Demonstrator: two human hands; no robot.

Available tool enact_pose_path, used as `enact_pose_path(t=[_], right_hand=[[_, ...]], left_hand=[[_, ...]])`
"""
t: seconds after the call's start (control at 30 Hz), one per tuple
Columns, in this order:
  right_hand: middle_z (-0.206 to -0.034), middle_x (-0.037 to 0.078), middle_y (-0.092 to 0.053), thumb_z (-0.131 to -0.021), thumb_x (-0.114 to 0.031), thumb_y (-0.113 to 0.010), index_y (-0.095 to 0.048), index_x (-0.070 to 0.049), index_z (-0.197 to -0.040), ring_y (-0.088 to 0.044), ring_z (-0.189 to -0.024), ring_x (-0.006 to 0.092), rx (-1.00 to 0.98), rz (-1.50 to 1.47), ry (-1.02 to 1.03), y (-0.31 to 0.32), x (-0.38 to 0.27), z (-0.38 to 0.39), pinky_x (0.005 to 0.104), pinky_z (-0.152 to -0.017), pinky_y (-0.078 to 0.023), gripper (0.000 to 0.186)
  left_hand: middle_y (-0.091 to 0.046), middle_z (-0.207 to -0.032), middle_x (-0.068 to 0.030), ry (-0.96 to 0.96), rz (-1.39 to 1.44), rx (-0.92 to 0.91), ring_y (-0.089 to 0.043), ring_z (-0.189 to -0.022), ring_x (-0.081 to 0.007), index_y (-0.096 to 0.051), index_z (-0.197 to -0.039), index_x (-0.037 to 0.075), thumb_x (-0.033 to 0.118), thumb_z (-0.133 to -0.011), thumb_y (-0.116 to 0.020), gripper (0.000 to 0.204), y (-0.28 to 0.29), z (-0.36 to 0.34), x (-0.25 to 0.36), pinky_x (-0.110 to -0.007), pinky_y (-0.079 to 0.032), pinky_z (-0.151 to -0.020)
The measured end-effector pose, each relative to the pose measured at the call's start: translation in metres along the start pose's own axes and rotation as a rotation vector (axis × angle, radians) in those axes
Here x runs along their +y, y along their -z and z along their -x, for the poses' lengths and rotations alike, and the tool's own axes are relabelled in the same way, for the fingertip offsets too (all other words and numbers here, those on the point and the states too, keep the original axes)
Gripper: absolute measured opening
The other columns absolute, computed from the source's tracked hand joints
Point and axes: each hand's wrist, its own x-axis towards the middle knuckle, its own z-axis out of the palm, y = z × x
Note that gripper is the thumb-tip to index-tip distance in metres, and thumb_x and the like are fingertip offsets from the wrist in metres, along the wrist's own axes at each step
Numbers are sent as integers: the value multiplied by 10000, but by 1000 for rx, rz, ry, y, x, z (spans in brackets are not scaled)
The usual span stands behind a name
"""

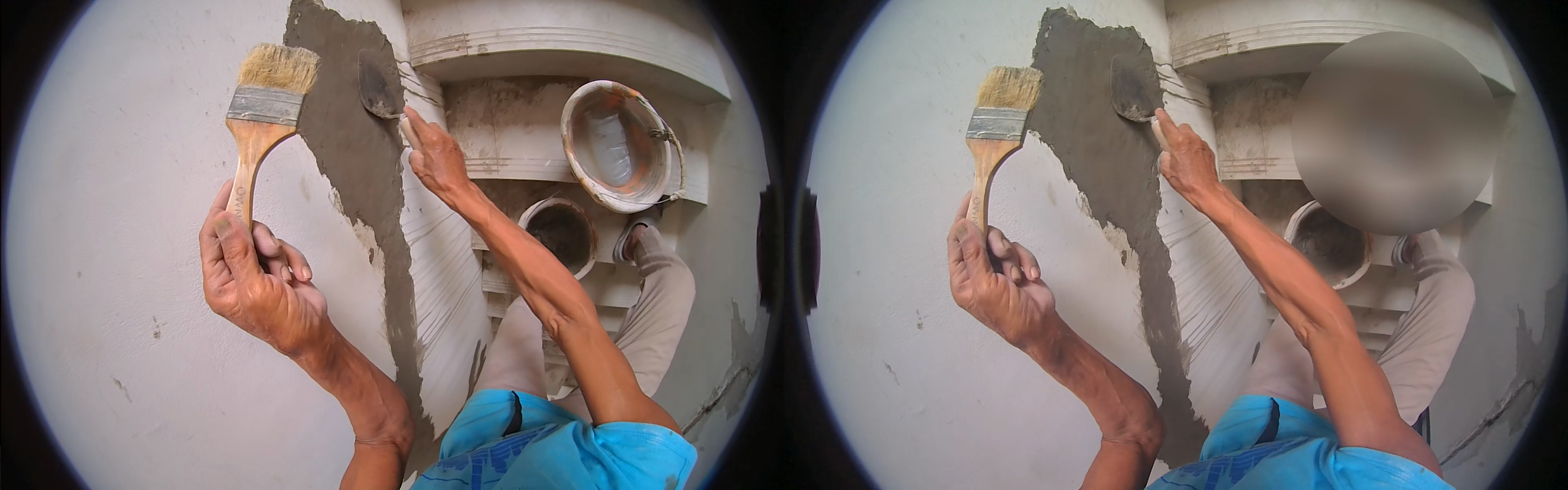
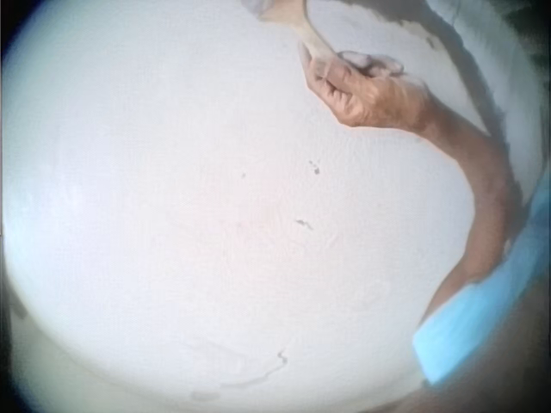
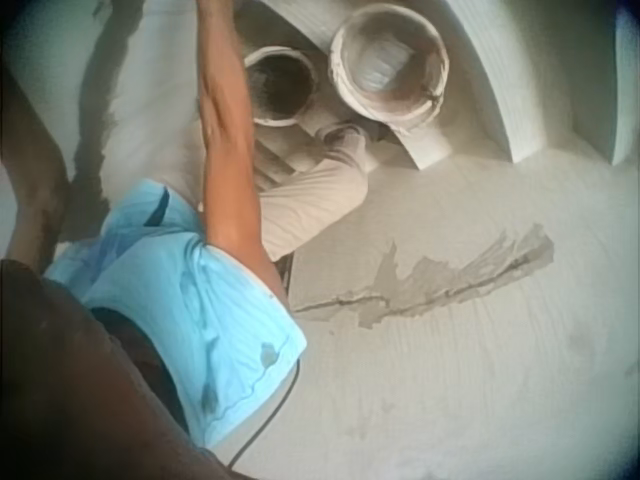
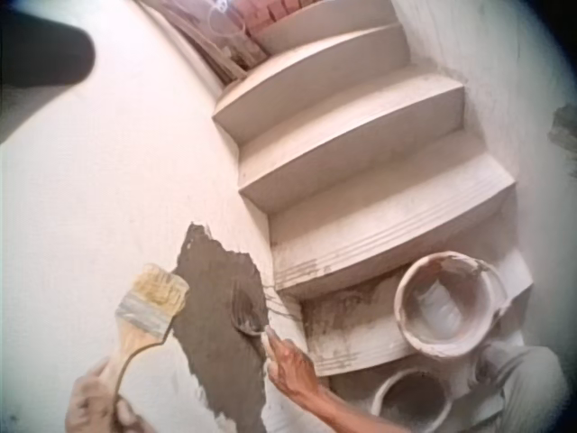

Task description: The person applies wet plaster to a vertical wall using a trowel and a brush. They repeatedly scoop plaster from a bucket, spread it on the wall, and smooth the surface while standing on a spiral staircase.

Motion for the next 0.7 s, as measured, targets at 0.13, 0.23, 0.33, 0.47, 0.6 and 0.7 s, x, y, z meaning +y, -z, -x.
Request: enact_pose_path(t=[0.13,0.23,0.33,0.47,0.6,0.7], right_hand=[[-1006,268,-617,-762,12,-565,-425,-80,-1518,-621,-965,453,-79,65,-139,-6,11,32,513,-872,-502,774],[-1014,258,-621,-790,17,-607,-406,-109,-1536,-650,-956,450,-150,101,-168,10,20,47,505,-852,-530,783],[-1013,255,-618,-772,7,-583,-417,-87,-1525,-623,-980,448,-70,31,-114,14,-2,34,512,-876,-507,777],[-1005,252,-604,-781,10,-583,-419,-85,-1523,-623,-961,439,-37,46,-81,8,-28,14,501,-863,-513,766],[-1004,251,-596,-793,10,-584,-411,-85,-1529,-625,-942,429,-102,156,-193,-6,9,31,495,-847,-517,762],[-1001,248,-601,-788,12,-588,-408,-103,-1535,-634,-926,428,-129,162,-184,10,17,37,505,-840,-520,777]], left_hand=[[-455,-589,-2,7,5,23,-318,-390,0,-661,-1194,-94,168,-1063,-537,318,1,3,5,-158,-309,-299],[-458,-589,-8,12,10,20,-315,-386,-2,-659,-1193,-94,164,-1067,-527,316,3,4,5,-159,-311,-299],[-454,-591,-8,3,46,13,-311,-389,-2,-654,-1197,-95,163,-1072,-519,317,5,8,3,-162,-313,-300],[-449,-589,-8,0,62,14,-304,-392,-3,-637,-1219,-96,170,-1076,-517,325,11,13,1,-167,-311,-299],[-439,-590,-1,14,63,-2,-295,-401,-3,-623,-1235,-100,187,-1083,-512,343,18,26,1,-174,-307,-310],[-434,-592,3,36,44,-10,-288,-408,-3,-616,-1239,-106,207,-1088,-510,364,26,40,0,-176,-304,-321]])
